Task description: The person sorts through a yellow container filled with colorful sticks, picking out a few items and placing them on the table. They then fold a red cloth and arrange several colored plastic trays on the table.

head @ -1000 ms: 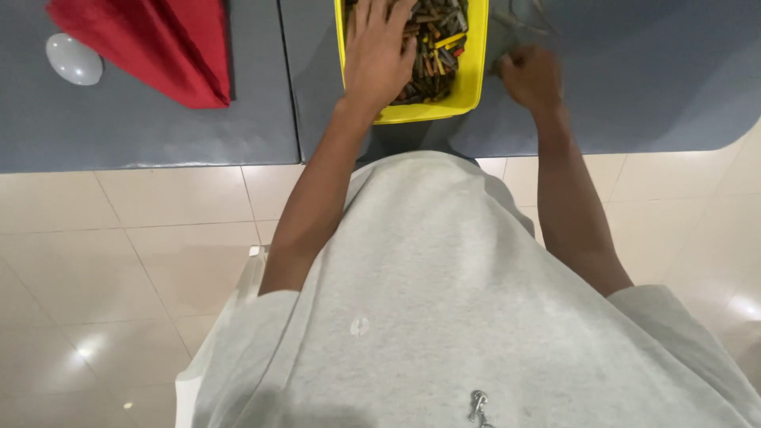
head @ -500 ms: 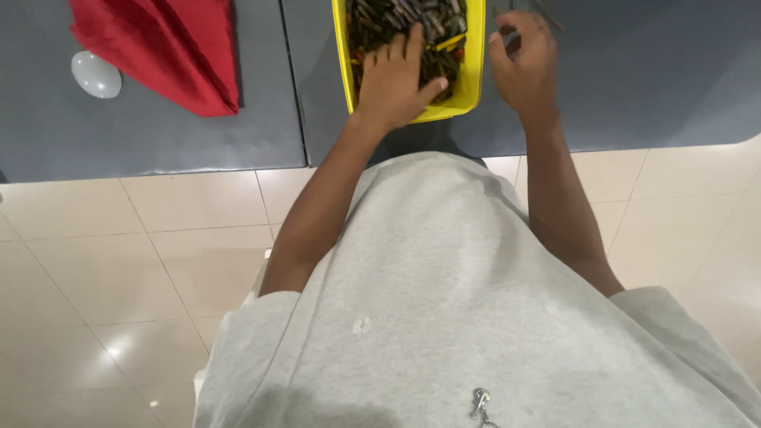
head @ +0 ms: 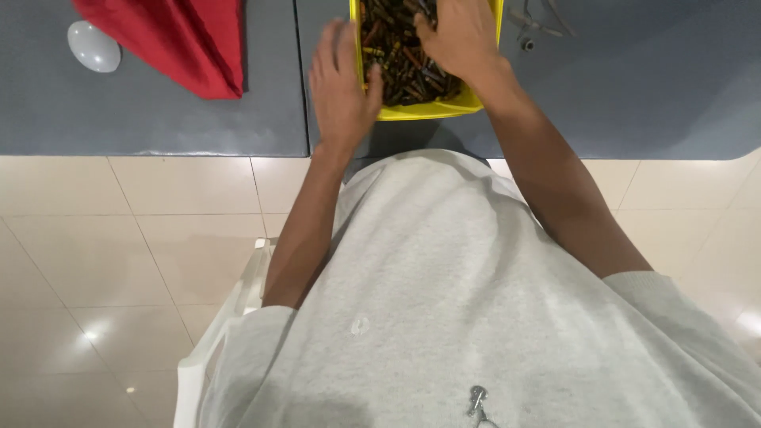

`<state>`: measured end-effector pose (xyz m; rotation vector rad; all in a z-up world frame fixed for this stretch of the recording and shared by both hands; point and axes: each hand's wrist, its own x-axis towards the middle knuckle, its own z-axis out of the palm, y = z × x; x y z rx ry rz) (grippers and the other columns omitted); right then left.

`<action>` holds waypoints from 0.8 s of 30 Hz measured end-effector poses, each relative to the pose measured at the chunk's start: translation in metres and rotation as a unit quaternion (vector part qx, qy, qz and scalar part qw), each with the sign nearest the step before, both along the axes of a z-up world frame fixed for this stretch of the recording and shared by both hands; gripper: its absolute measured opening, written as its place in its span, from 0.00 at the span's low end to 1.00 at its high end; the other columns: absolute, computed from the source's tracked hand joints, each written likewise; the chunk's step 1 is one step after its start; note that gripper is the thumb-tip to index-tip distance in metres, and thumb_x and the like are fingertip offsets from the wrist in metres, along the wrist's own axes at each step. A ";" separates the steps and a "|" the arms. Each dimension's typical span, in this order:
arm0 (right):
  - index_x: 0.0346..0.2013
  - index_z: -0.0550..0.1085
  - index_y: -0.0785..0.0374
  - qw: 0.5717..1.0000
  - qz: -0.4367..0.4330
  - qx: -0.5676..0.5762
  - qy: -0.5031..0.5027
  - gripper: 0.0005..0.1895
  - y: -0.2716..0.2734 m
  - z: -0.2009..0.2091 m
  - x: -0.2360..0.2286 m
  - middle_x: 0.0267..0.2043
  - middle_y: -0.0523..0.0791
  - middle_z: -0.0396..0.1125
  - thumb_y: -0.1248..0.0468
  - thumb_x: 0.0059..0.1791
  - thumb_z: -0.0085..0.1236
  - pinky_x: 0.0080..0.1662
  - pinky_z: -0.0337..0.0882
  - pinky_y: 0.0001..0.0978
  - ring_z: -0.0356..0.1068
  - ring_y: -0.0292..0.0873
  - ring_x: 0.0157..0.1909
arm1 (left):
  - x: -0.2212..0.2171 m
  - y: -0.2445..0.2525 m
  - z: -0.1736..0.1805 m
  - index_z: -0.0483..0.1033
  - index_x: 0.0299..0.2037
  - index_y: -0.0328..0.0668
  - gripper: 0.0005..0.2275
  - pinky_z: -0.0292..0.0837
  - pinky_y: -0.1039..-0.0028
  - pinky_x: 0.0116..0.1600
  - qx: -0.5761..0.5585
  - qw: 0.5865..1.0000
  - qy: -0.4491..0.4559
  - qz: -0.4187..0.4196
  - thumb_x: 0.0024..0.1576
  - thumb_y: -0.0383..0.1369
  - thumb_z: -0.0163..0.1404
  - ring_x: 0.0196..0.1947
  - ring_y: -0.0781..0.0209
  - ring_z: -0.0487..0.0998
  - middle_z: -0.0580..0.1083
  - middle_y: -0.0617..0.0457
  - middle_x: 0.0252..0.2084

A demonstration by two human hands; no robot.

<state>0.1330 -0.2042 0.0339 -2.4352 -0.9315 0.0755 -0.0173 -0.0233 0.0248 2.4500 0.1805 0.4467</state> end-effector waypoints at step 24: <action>0.51 0.76 0.64 0.996 0.032 -0.050 -0.060 0.19 0.007 0.017 -0.027 0.56 0.58 0.70 0.57 0.49 0.65 0.58 0.67 0.52 0.67 0.62 0.58 | 0.006 -0.001 -0.021 0.57 0.70 0.36 0.22 0.77 0.53 0.51 -0.138 0.985 0.099 0.043 0.66 0.30 0.45 0.51 0.35 0.79 0.71 0.35 0.63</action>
